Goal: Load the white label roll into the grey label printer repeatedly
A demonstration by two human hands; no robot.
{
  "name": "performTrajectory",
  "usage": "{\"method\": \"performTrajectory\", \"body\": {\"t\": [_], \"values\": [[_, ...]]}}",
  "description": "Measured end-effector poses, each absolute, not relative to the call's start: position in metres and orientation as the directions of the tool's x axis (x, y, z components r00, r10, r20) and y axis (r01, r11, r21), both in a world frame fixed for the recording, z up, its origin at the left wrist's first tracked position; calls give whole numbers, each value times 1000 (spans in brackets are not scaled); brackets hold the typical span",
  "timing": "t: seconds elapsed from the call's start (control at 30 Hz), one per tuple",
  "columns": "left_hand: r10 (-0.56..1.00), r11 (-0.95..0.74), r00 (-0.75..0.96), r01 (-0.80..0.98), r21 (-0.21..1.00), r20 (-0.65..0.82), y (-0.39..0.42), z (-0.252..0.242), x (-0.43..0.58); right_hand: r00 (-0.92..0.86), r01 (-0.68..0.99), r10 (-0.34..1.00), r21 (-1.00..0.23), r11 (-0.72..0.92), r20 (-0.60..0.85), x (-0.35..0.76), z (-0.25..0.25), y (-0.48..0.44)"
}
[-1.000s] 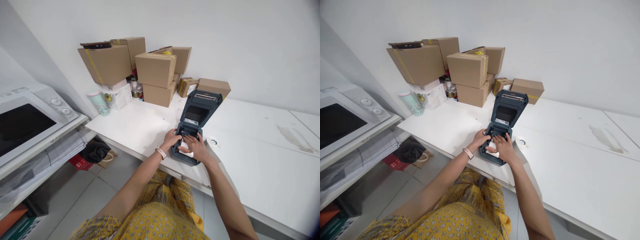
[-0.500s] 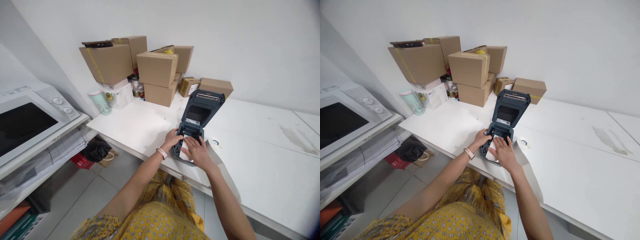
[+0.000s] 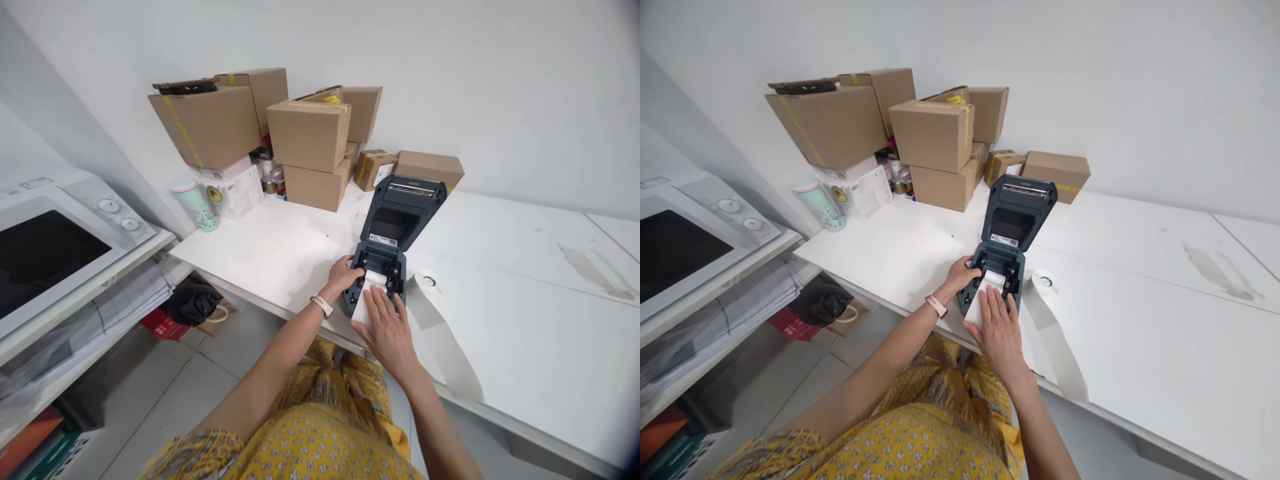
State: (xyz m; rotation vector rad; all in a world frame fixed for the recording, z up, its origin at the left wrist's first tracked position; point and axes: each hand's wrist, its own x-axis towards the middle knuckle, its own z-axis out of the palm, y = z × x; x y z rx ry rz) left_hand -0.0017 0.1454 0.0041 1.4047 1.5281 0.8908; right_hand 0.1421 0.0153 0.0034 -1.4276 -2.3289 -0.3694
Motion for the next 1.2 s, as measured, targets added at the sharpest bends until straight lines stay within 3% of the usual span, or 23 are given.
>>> {"method": "performTrajectory", "body": {"t": [0.4,0.7,0.9,1.1,1.2], "values": [[994,100,2,373,923,-108,146,0,-2,-387,898,790,-1,441,475,142,6,10],[993,90,33,412,907,-114,146,3,-3,-394,895,828,-37,444,399,147,14,8],[990,84,81,304,949,-113,149,-3,-1,-388,896,815,-30,443,430,147,17,7],[992,74,73,304,950,-101,149,-5,-1,-374,889,826,-91,449,423,147,21,5],[990,87,82,289,953,-116,148,1,-1,-383,841,820,-207,500,425,152,24,-3]]}}
